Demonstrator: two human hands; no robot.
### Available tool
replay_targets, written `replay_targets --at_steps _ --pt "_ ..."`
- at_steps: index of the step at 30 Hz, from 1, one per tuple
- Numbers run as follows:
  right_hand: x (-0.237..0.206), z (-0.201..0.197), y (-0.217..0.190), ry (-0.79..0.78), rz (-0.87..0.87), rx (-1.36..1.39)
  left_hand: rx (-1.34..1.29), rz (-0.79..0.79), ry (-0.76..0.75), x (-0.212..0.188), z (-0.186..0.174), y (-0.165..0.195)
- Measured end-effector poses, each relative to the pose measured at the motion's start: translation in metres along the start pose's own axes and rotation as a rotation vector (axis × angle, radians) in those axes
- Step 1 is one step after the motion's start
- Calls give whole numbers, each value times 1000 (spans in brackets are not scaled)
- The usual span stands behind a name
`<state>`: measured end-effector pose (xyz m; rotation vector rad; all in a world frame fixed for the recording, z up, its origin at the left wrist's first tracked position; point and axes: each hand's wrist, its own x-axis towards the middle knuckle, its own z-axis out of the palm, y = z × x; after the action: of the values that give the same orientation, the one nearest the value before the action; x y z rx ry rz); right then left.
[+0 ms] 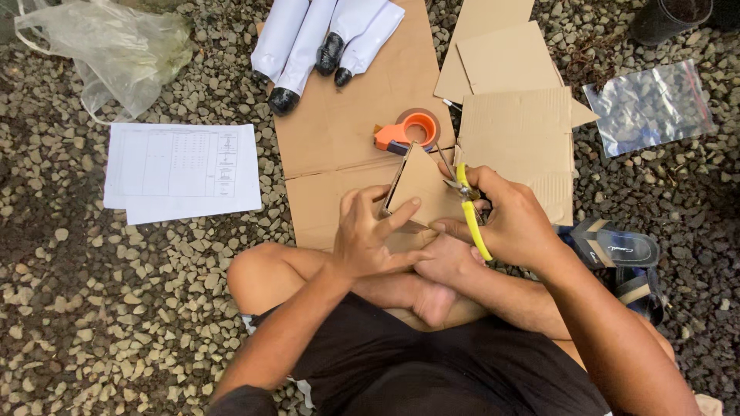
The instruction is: The person assembles a small cardboard box by applying orange packing tape to seal the seams. They then use scissors to cut a separate piece of cardboard and trim it to fit the box, completing the assembly.
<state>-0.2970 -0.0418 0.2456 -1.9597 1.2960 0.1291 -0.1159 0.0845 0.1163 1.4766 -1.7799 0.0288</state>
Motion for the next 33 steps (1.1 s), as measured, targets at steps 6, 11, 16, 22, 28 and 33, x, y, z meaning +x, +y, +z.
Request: replay_targets --at_steps 6,11,16,22,28,33 --pt "7 9 19 212 -536 52 -196 227 -233 50 -52 -35" --pt "12 6 28 214 -501 17 -271 370 -578 92 -58 -60" --pt "8 5 29 197 -468 34 -319 475 -649 103 -49 -65" --pt "6 -1 32 306 -603 27 -318 421 -543 95 -44 -63" --pt "-15 21 54 955 -648 162 -98 65 -212 51 -33 -15" --pt "0 82 55 715 -358 837 241 -180 -9 27 -10 35"
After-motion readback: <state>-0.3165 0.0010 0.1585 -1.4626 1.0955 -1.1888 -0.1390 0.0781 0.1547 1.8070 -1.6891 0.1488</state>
